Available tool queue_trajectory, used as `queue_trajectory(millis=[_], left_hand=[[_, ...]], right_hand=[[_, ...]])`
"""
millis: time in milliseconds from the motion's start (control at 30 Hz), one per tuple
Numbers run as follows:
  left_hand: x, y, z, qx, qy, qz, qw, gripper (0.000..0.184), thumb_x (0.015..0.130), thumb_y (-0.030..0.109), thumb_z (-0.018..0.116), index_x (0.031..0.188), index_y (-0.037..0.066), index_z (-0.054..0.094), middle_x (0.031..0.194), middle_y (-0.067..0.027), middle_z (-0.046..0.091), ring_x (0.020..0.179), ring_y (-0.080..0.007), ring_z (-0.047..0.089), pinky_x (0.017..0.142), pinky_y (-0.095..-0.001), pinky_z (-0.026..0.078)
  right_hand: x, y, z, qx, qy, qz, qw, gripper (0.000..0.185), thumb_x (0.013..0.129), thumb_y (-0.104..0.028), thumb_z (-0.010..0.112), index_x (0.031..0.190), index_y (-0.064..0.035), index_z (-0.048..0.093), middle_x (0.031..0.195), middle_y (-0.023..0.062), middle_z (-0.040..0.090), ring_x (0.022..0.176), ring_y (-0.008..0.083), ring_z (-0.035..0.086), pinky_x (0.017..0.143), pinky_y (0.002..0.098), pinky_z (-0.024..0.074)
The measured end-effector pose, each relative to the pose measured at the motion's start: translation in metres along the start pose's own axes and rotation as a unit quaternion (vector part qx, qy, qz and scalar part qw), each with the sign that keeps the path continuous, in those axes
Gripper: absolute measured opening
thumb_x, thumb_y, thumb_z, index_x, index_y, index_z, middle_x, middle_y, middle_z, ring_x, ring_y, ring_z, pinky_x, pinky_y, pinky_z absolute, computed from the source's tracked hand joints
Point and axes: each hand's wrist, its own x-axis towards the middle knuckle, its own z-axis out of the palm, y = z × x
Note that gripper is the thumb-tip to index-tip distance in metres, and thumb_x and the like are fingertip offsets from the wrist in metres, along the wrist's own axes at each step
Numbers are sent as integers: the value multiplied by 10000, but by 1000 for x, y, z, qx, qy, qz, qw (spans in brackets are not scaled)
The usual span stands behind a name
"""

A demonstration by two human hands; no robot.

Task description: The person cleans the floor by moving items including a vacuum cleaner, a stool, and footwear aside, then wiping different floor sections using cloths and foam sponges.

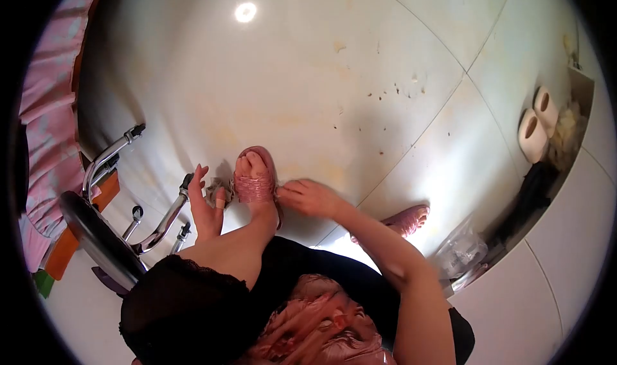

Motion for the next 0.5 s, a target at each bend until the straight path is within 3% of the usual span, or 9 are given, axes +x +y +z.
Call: queue_trajectory(millis=[33, 100, 167, 233, 333, 367, 433, 467, 500], left_hand=[[0, 4, -1, -10, 8, 1, 1000, 695, 845, 0, 686, 1469, 39, 383, 1375, -164, 523, 1266, -351, 487, 1053, -433, 416], [-5, 5, -2, -26, 17, -4, 1000, 640, 870, 3, 658, 1456, 38, 402, 1373, -156, 530, 1261, -340, 493, 1045, -426, 420], [-6, 4, -1, -40, 27, -9, 999, 605, 887, 10, 641, 1447, 37, 416, 1375, -152, 530, 1254, -333, 499, 1039, -421, 422], [-6, 5, -2, -47, 40, -13, 998, 586, 886, 1, 635, 1435, 35, 434, 1368, -151, 535, 1241, -334, 508, 1034, -420, 424], [-2, 8, -1, -75, 73, -9, 994, 545, 881, -9, 629, 1400, 29, 469, 1354, -152, 545, 1226, -337, 520, 1026, -415, 428], [0, 10, 1, -88, 87, -7, 992, 530, 878, -12, 627, 1386, 27, 481, 1348, -154, 549, 1221, -338, 524, 1023, -413, 429], [8, 14, 7, -94, 81, 9, 992, 502, 871, -17, 627, 1355, 23, 500, 1337, -154, 556, 1216, -340, 531, 1019, -407, 430], [13, 18, 9, -95, 77, 21, 992, 488, 867, -20, 627, 1339, 20, 509, 1332, -154, 560, 1214, -341, 534, 1017, -404, 431], [19, 23, 12, -99, 79, 40, 991, 451, 862, -17, 629, 1301, 17, 532, 1297, -163, 579, 1203, -355, 542, 1009, -413, 442]], right_hand=[[9, 17, 1, -19, -2, -42, 999, 397, 901, -108, 566, 1294, -81, 612, 1309, 39, 615, 1176, 242, 576, 1031, 390, 464], [31, 51, -35, -12, -11, 98, 995, 355, 924, -119, 551, 1269, -83, 625, 1308, 62, 622, 1175, 247, 586, 1047, 397, 445], [36, 108, -94, -146, 125, 126, 973, 327, 935, -100, 517, 1237, -85, 642, 1251, 77, 655, 1182, 264, 579, 1053, 406, 425], [40, 147, -160, -182, 227, 186, 939, 433, 842, 61, 519, 1222, -97, 656, 1238, 77, 657, 1146, 286, 565, 994, 409, 450], [55, 146, -206, -282, 323, 268, 863, 568, 741, 177, 505, 1207, -108, 666, 1253, 73, 644, 1095, 307, 553, 908, 375, 500], [61, 132, -201, -296, 305, 239, 873, 491, 796, 123, 524, 1220, -87, 656, 1272, 80, 634, 1105, 288, 552, 862, 349, 517], [67, 112, -146, -165, 259, 172, 936, 349, 928, -38, 506, 1252, -46, 636, 1283, 99, 633, 1130, 277, 567, 993, 408, 459], [69, 97, -113, -201, 168, 140, 955, 356, 932, -51, 512, 1266, -51, 634, 1307, 107, 625, 1164, 294, 571, 1057, 431, 418], [69, 88, -81, -86, 106, 101, 985, 365, 922, -57, 530, 1274, -47, 629, 1337, 117, 612, 1207, 282, 567, 1068, 426, 417]])
